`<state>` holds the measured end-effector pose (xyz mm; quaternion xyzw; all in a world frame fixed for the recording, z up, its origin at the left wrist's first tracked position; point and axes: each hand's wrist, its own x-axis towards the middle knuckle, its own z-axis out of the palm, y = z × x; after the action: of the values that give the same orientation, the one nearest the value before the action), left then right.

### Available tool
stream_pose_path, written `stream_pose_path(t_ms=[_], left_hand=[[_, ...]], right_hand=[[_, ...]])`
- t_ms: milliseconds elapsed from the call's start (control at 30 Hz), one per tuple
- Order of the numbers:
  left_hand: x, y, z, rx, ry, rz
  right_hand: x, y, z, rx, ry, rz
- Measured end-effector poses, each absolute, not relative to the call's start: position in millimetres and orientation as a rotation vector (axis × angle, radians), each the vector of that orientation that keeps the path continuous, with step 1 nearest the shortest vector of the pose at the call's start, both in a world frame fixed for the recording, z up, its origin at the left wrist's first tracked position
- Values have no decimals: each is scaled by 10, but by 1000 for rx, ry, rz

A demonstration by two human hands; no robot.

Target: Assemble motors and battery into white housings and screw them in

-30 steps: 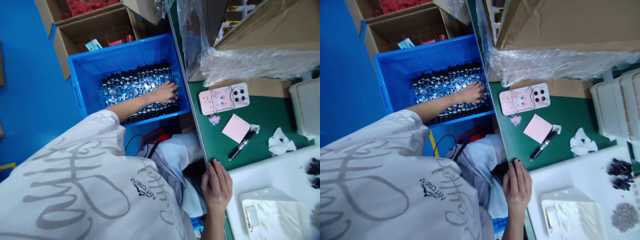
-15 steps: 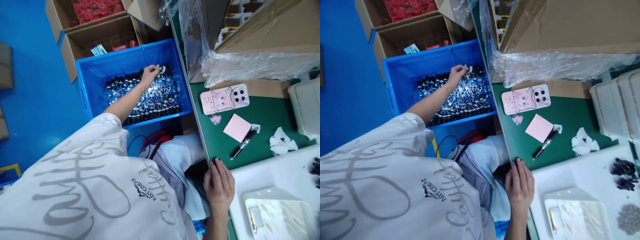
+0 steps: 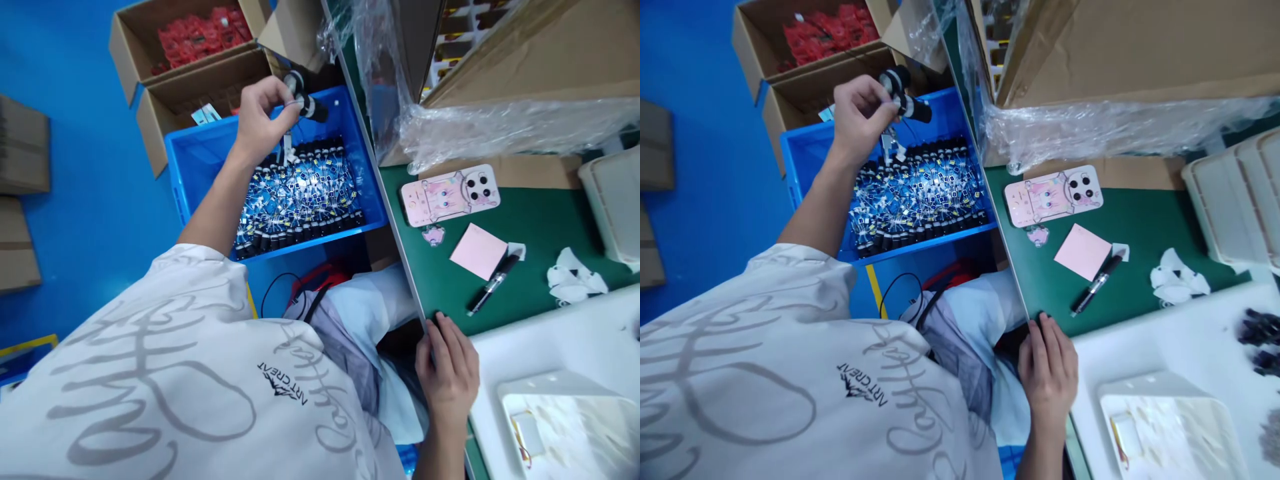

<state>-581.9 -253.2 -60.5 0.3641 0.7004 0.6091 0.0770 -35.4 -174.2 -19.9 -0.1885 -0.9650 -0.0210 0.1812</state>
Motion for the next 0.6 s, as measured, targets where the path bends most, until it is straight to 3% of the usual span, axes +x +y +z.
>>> stream_pose_path(t_ms=[333,433,600], left_hand=[[-4848,-2544,4,1169,1577,1983],[-4372,-2680,224,1320,1499,1807],[-3437,-2830,380,1630,1205,1214]], right_hand=[[-386,-1743,-166,-493,-2676,-22],[-394,-1898,-131,-579,-2446,325],[-435,-2491,-306,-873,-2048,1279]])
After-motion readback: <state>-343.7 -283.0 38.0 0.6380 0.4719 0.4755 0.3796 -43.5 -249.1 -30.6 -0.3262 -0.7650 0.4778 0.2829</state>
